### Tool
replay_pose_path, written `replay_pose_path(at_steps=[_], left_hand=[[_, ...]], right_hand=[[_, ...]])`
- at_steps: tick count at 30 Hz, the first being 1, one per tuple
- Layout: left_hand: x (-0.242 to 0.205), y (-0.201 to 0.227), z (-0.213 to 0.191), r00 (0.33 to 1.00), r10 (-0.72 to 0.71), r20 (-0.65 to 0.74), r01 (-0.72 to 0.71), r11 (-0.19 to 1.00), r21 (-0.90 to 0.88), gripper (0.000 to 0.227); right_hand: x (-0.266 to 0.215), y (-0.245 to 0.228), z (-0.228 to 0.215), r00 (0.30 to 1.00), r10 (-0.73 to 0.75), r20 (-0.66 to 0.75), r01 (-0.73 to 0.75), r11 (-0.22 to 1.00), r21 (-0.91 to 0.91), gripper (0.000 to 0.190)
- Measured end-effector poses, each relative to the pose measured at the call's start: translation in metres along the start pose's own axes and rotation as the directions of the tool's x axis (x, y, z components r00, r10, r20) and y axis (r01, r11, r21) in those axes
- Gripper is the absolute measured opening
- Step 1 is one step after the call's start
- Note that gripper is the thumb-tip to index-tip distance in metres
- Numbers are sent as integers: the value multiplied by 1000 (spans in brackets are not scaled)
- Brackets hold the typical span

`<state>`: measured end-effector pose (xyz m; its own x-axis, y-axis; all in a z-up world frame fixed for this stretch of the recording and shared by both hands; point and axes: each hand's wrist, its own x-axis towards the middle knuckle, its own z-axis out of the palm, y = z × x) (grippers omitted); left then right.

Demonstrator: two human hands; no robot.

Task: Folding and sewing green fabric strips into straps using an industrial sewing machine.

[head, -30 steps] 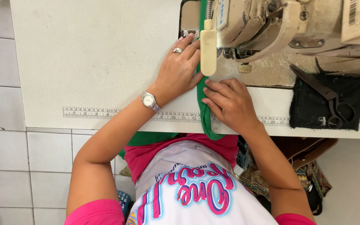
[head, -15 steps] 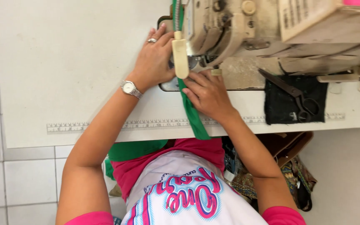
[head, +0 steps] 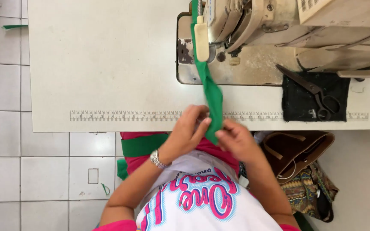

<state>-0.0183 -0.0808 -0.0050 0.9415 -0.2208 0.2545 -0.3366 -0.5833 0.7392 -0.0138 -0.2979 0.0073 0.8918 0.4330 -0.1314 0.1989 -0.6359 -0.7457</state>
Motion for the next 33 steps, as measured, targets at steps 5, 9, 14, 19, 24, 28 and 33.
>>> replay_pose_path(at_steps=[5, 9, 14, 19, 24, 28, 33], left_hand=[[-58, 43, -16, 907, -158, 390, 405, 71, -912, 46], [-97, 40, -63, 887, -205, 414, 458, 286, -842, 81], [-107, 36, -131, 842, -259, 473, 531, 244, -812, 56], [-101, 41, -131, 840, -436, 323, 518, 821, -239, 45], [-98, -1, -72, 953, -299, 42, 296, 898, -326, 37], [-85, -2, -33, 882, -472, -3, 372, 700, -610, 19], [-78, 12, -31, 886, -461, 56, 373, 635, -676, 17]], right_hand=[[5, -34, 26, 976, -95, 194, -198, -35, 980, 11], [27, -57, 47, 989, -135, -57, 96, 304, 948, 18], [45, -63, 79, 986, -146, -78, 105, 186, 977, 17], [34, -73, 65, 985, -115, -129, 171, 756, 631, 10], [22, -70, 52, 964, -196, -179, 228, 956, 184, 9], [12, -76, 35, 925, -290, -247, 317, 945, 77, 12], [14, -47, 32, 796, -422, -434, 475, 880, 17, 29]])
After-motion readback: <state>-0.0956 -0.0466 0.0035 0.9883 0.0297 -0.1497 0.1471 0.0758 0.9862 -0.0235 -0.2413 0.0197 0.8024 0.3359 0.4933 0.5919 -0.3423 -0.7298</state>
